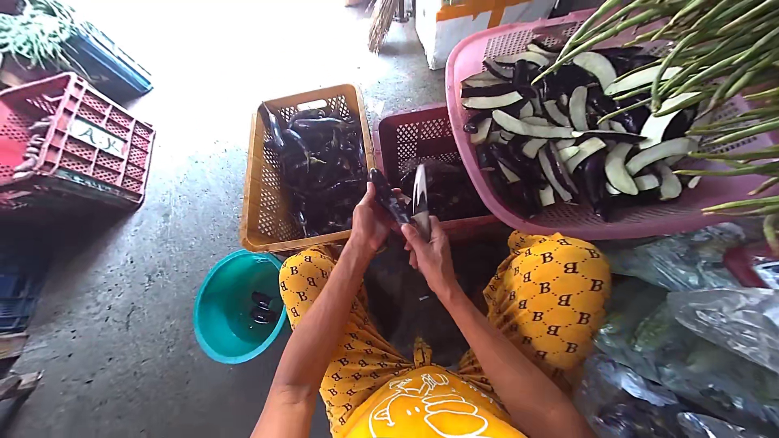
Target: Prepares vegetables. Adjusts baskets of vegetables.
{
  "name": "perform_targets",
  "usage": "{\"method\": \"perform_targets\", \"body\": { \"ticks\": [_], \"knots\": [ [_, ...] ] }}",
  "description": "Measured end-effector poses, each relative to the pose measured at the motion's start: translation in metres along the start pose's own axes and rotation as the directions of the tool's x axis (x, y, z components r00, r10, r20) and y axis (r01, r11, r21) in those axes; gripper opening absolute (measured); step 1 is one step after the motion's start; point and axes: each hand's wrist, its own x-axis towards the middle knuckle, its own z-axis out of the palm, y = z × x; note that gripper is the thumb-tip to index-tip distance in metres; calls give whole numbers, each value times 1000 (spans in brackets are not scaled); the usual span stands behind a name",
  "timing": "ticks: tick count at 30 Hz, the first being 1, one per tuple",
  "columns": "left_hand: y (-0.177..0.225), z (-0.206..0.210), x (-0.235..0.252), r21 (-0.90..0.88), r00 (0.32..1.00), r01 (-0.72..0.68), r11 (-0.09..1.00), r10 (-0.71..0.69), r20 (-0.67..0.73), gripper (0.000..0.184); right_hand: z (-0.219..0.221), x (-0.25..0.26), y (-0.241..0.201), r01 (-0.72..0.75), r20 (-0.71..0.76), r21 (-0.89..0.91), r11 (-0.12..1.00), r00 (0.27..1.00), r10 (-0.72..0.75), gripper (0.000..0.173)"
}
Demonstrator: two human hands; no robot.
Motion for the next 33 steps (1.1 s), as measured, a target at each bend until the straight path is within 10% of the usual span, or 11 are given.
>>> {"method": "perform_targets", "body": {
  "ticks": [7,16,26,33],
  "knots": [
    [-12,3,24,-251,962,8,968,-76,-261,63,13,-46,43,313,35,-614,724,928,-371,36],
    [-17,10,25,-278,914,7,961,-119,-388,58,21,-44,55,394,51,-693,604,863,-503,34],
    [-32,5,15,-1,869,-118,993,103,-485,53,1,-48,38,199,-49,-693,693,946,-320,37],
    [-59,-2,-20,-41,837,-90,995,53,-545,54,-20,-48,18,-170,-23,-814,555,965,263,48]
  ]
}}
